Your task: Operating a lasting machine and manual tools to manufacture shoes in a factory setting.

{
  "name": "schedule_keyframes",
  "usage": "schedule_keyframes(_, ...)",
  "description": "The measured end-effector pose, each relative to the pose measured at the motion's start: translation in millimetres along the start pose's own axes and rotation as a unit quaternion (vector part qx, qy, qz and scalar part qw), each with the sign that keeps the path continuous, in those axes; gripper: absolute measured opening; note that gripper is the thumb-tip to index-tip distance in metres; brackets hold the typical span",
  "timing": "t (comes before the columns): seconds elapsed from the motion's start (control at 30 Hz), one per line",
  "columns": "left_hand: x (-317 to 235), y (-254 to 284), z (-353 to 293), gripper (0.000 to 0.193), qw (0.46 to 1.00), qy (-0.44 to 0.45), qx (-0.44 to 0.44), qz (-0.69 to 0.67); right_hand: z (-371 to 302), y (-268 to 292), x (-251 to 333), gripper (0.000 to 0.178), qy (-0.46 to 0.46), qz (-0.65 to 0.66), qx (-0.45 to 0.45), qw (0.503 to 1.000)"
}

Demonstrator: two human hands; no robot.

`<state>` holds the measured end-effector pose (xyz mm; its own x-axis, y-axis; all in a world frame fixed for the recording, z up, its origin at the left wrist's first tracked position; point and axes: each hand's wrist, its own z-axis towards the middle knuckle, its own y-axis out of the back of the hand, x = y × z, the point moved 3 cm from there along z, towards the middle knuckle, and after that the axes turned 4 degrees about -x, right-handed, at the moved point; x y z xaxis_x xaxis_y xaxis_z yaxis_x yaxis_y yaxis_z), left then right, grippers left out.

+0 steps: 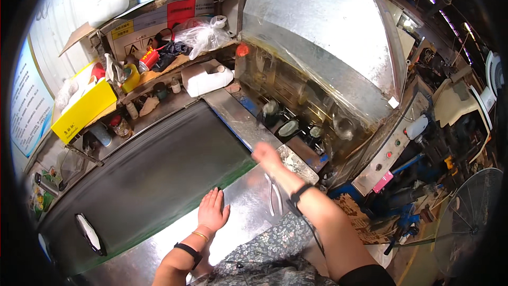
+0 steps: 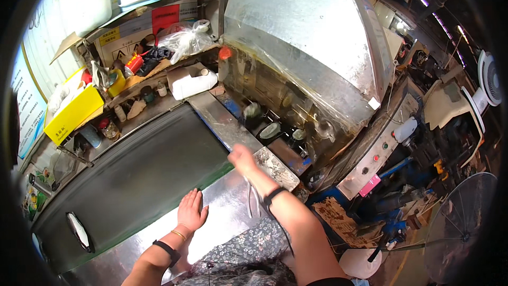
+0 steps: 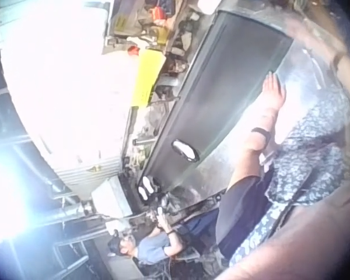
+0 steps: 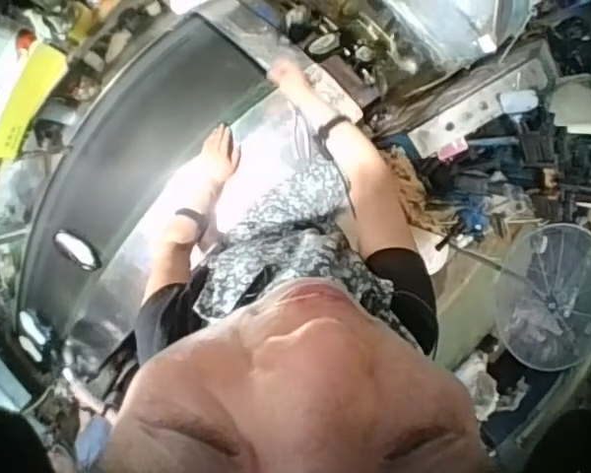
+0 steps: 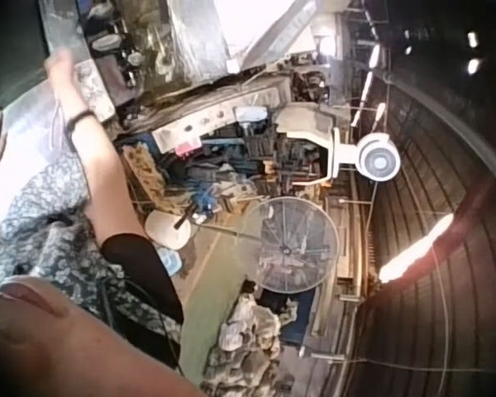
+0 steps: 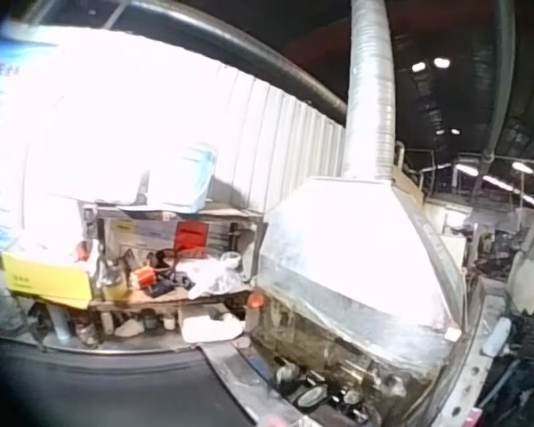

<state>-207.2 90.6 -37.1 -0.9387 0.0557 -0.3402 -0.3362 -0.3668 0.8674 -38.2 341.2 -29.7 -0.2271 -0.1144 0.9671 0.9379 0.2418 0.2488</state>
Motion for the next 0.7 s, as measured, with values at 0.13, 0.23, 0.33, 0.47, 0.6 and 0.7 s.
schedule_keyframes(0.13, -1, -2, -5, 0.058, 1.000, 0.005, -0.009, 0.006, -173, 0, 4, 0.039, 0.025, 0.012, 0.368, 0.930)
schedule_keyframes(0.23, 1, -5, -6, 0.059, 1.000, 0.003, 0.003, 0.013, -271, 29, 8, 0.034, -0.137, 0.002, 0.308, 0.941)
schedule_keyframes(0.33, 0, -6, -5, 0.061, 1.000, -0.002, 0.003, 0.008, -311, 53, 26, 0.019, 0.116, -0.080, 0.109, 0.984)
schedule_keyframes(0.47, -2, -1, -15, 0.059, 0.999, -0.001, -0.031, -0.027, -319, 47, 27, 0.015, 0.185, -0.132, 0.081, 0.971)
schedule_keyframes(0.6, 29, 25, -56, 0.060, 0.998, 0.056, -0.028, -0.005, -321, 47, 27, 0.014, 0.239, -0.117, 0.070, 0.961)
schedule_keyframes(0.7, 82, 77, -111, 0.056, 0.981, 0.142, -0.096, 0.088, -326, 50, 26, 0.014, 0.246, -0.115, 0.093, 0.958)
